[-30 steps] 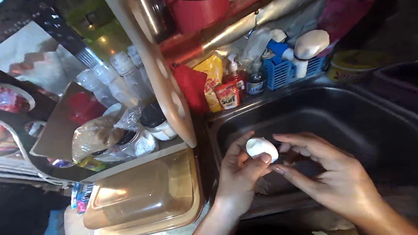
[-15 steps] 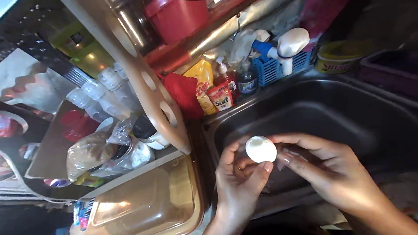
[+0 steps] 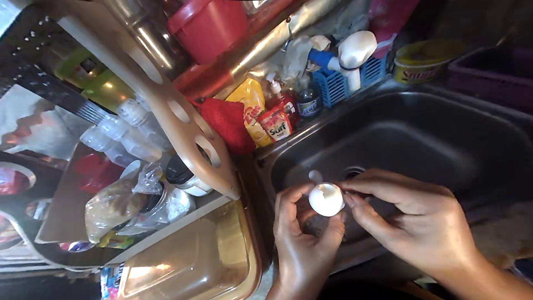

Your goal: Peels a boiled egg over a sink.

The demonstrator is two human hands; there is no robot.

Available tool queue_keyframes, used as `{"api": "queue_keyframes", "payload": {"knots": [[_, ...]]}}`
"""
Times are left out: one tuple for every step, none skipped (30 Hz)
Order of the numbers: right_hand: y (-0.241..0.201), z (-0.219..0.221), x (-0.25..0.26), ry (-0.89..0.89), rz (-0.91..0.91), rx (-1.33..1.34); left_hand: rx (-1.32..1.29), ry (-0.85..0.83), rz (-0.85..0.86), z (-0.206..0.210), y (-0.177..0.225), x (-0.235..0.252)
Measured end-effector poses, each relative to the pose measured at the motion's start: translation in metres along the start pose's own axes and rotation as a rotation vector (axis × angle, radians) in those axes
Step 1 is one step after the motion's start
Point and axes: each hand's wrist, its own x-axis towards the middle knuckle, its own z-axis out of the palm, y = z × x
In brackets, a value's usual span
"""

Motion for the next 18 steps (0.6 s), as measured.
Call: {"api": "queue_keyframes", "payload": {"knots": [[-0.0006, 0.0003, -0.0004, 0.008, -0.027, -0.036, 0.028, -0.001, 0.014, -0.0001, -0.0007, -0.0007], [-0.0011, 0.0006, -0.0010, 0.014, -0.054, -0.074, 0.053, -0.002, 0.033, -0.0002, -0.0015, -0.0012], [-0.0015, 0.0006, -0.0017, 0.017, -0.079, -0.111, 0.077, -0.003, 0.053, -0.0006, -0.0021, -0.0015], [-0.0017, 0.0000, -0.0022, 0.013, -0.108, -0.146, 0.101, 0.002, 0.069, -0.0008, -0.0023, -0.0016], [-0.0015, -0.0010, -0.0023, 0.005, -0.142, -0.174, 0.115, 0.003, 0.079, -0.0015, -0.0018, -0.0017], [-0.0013, -0.0023, -0.0022, -0.007, -0.172, -0.198, 0.122, -0.004, 0.082, -0.0027, -0.0011, -0.0017], [-0.0010, -0.0038, -0.0018, -0.019, -0.195, -0.224, 0.126, -0.010, 0.081, -0.0039, -0.0008, -0.0021], [-0.0005, -0.0044, -0.0015, -0.022, -0.216, -0.244, 0.126, -0.018, 0.079, -0.0050, -0.0005, -0.0024], [0.0001, -0.0043, -0.0012, -0.019, -0.230, -0.259, 0.127, -0.024, 0.078, -0.0058, -0.0007, -0.0027], [0.0006, -0.0036, -0.0009, -0.014, -0.239, -0.268, 0.131, -0.026, 0.082, -0.0062, -0.0012, -0.0027], [0.0012, -0.0025, -0.0008, -0.007, -0.244, -0.277, 0.137, -0.027, 0.086, -0.0067, -0.0017, -0.0029], [0.0016, -0.0013, -0.0012, -0.002, -0.247, -0.287, 0.141, -0.028, 0.088, -0.0073, -0.0022, -0.0033], [0.0019, 0.0000, -0.0021, 0.007, -0.248, -0.291, 0.146, -0.026, 0.091, -0.0075, -0.0025, -0.0037], [0.0021, 0.0012, -0.0030, 0.014, -0.247, -0.291, 0.150, -0.023, 0.093, -0.0078, -0.0027, -0.0040], [0.0025, 0.0023, -0.0038, 0.022, -0.245, -0.288, 0.150, -0.021, 0.091, -0.0080, -0.0027, -0.0044], [0.0029, 0.0033, -0.0044, 0.028, -0.243, -0.281, 0.146, -0.021, 0.086, -0.0081, -0.0029, -0.0050], [0.0031, 0.0038, -0.0047, 0.031, -0.240, -0.272, 0.137, -0.022, 0.081, -0.0080, -0.0030, -0.0055], [0.0029, 0.0041, -0.0048, 0.032, -0.234, -0.260, 0.126, -0.022, 0.077, -0.0079, -0.0033, -0.0058]]}}
